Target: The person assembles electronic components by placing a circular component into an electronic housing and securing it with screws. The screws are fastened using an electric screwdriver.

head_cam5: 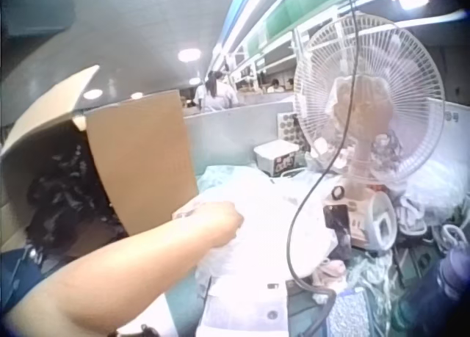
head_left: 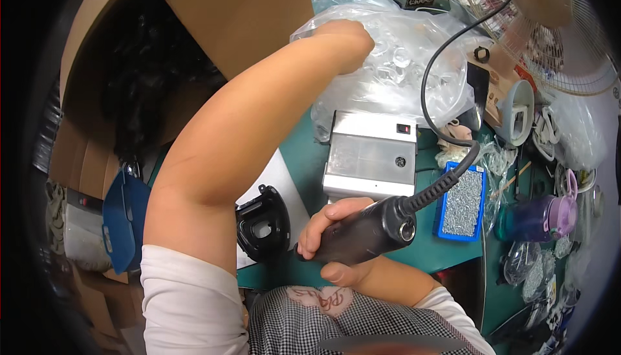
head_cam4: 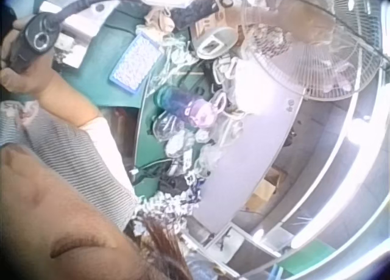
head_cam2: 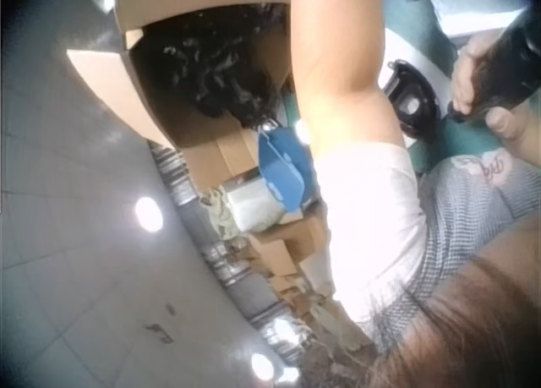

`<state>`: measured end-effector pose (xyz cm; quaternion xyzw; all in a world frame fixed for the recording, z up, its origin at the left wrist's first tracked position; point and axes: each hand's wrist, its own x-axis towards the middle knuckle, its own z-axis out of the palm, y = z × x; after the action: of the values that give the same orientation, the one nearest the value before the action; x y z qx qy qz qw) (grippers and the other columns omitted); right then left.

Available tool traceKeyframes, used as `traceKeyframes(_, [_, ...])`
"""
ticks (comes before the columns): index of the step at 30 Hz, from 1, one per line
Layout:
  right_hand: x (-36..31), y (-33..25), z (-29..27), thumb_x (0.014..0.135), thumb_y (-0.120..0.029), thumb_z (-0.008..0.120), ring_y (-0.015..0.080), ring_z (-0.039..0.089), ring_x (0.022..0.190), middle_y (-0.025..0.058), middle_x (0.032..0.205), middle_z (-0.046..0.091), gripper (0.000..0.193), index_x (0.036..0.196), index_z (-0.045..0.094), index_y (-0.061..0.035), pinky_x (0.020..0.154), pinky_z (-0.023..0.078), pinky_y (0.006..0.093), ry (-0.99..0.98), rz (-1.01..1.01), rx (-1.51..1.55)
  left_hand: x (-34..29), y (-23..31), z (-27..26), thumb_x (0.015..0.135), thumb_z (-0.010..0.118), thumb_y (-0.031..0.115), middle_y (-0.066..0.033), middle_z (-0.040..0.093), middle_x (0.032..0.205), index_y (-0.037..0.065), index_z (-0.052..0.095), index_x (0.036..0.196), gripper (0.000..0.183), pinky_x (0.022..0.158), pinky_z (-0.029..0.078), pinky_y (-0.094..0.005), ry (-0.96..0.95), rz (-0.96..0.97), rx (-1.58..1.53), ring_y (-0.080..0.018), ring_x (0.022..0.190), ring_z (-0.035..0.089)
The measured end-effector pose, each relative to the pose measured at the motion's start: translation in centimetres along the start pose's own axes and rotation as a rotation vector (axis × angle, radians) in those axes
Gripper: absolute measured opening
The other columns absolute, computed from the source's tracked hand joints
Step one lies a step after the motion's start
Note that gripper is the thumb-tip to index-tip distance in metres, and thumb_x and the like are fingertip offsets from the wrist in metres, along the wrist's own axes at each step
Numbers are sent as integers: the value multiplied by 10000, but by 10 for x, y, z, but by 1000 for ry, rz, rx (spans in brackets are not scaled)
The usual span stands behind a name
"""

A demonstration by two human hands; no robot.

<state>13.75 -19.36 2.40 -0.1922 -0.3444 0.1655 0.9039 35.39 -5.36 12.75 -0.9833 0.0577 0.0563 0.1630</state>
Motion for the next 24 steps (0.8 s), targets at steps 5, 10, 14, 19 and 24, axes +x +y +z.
traceKeyframes(5, [1, -5, 4, 718, -129, 791, 153, 565, 709, 121, 831, 570, 679, 1245, 374, -35, 625, 485, 275, 5, -31, -22, -33, 3, -22, 842, 635, 222, -67, 636, 1023, 173, 659, 1097, 260, 800, 489, -380, 201, -107, -486, -254, 951, 607])
traceKeyframes(10, [-2, 1, 7, 715, -151, 799, 163, 569, 709, 125, 823, 572, 681, 1238, 376, -43, 638, 496, 290, 54, 22, 15, -94, -17, -12, 838, 633, 285, -94, 659, 841, 62, 657, 1016, 287, 645, 504, -323, 286, -111, -1051, -199, 771, 648])
traceKeyframes(14, [-5, 4, 8, 711, -228, 817, 186, 577, 675, 125, 802, 572, 705, 1229, 373, -52, 626, 518, 313, 120, -23, -43, -161, -16, -2, 864, 631, 244, -36, 641, 801, 28, 602, 1085, 310, 543, 444, -213, 259, -152, -1333, -74, 628, 581])
traceKeyframes(19, [1, 7, 14, 751, -420, 763, 173, 541, 567, 76, 746, 520, 719, 1262, 384, -86, 543, 513, 321, 168, -20, -216, -234, -21, 35, 857, 632, 193, -66, 666, 750, 50, 570, 1033, 235, 488, 426, -222, 185, -370, -1270, -88, 600, 609])
traceKeyframes(24, [2, 11, 10, 742, -338, 786, 188, 575, 613, 112, 764, 545, 721, 1252, 364, -51, 609, 546, 333, 134, -17, -146, -294, -12, 92, 763, 681, 176, -87, 651, 714, 62, 633, 863, 159, 661, 471, -375, 330, -366, -755, -282, 736, 617])
